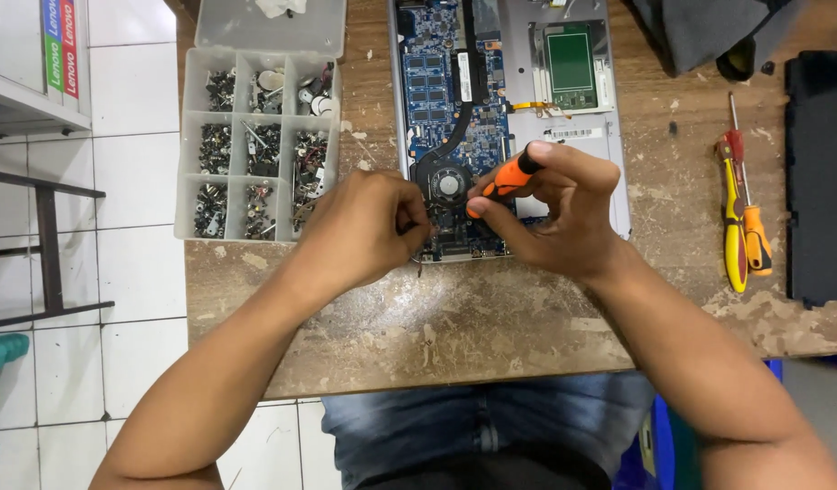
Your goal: The person is repairing a laptop by using a screwdriver to manipulate internal components and screws on the motherboard.
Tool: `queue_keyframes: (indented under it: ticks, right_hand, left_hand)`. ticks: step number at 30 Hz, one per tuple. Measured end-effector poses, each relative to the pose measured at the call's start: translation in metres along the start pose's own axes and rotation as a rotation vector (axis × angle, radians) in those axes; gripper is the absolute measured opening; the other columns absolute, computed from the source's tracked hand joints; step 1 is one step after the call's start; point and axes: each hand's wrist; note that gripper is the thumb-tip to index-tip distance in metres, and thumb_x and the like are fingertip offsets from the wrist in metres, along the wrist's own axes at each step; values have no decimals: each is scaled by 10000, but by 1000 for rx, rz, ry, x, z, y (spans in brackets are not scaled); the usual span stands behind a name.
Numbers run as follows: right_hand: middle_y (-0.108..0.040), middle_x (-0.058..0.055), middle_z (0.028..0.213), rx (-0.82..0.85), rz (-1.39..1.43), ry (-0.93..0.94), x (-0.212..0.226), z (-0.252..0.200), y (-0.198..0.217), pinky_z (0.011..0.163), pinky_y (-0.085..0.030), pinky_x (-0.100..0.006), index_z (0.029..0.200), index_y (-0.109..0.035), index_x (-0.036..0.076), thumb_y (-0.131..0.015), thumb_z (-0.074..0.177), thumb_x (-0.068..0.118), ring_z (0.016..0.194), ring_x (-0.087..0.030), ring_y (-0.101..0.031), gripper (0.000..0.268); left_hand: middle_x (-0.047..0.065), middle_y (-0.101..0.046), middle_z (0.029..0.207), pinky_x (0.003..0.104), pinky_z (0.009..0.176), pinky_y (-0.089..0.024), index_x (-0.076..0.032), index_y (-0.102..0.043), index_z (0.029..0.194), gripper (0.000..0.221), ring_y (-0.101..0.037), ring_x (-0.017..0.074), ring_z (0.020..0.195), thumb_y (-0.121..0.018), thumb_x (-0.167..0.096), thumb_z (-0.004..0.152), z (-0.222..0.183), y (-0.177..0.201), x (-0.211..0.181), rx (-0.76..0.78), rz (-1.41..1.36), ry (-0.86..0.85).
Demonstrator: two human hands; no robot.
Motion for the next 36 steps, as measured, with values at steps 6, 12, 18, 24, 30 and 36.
queue_keyframes:
  ticks: [6, 12, 18, 24, 30, 36]
  right_hand:
    - [-715, -259, 969, -15, -44, 48, 0, -1, -4, 638, -634, -396, 1397, -312, -49, -780, 859, -175, 758, -339, -753, 725]
    - [-700, -265, 974, -26, 1, 45, -5, -3, -5, 662, -647, -427, 1408, -255, -18, -746, 878, -192, 771, -369, -752, 743]
    - [-706, -238, 966, -15, -14, 25, -5, -1, -14, 625, -649, -392, 1404, -228, 2, -728, 907, -162, 758, -343, -746, 724]
    - [-715, -229, 992, -3, -27, -18, -2, 1, -19, 669, -669, -382, 1432, -233, 12, -726, 918, -138, 812, -333, -757, 728]
    - [-705, -225, 1001, -13, -60, 11, -6, 0, -20, 678, -671, -389, 1448, -230, 8, -729, 919, -135, 812, -333, -755, 741]
    - [-662, -250, 1007, -26, -88, 67, -9, 6, 3, 684, -655, -420, 1458, -147, 61, -680, 975, -128, 800, -342, -717, 743]
  left_hand:
    - [87, -682, 679, 483, 650, -576, -111, -775, 745, 22, -712, 325, 699, -754, -107, 740, 0, 2, -4, -9, 19, 44]
    - [92, -703, 695, 485, 669, -578, -108, -785, 771, 41, -723, 323, 716, -762, -123, 740, 0, -2, 1, 15, 18, 38]
    - [106, -707, 709, 495, 679, -564, -81, -786, 789, 50, -720, 339, 732, -764, -115, 760, -1, 11, -13, -26, -9, 23]
    - [89, -718, 719, 466, 697, -576, -83, -791, 808, 49, -729, 307, 737, -765, -107, 775, -3, 16, -21, -29, 58, 59]
    - [71, -705, 714, 467, 647, -573, -94, -777, 817, 68, -728, 312, 708, -789, -114, 753, -2, 12, -16, -55, 34, 35]
    - [88, -675, 793, 548, 660, -575, -102, -699, 1055, 333, -724, 377, 786, -822, -136, 747, -1, 5, -2, -119, 8, -41]
Point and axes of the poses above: each hand's wrist, its own z-axis towards the middle knuckle, its own y-axis out of the back of the hand, x = y × z
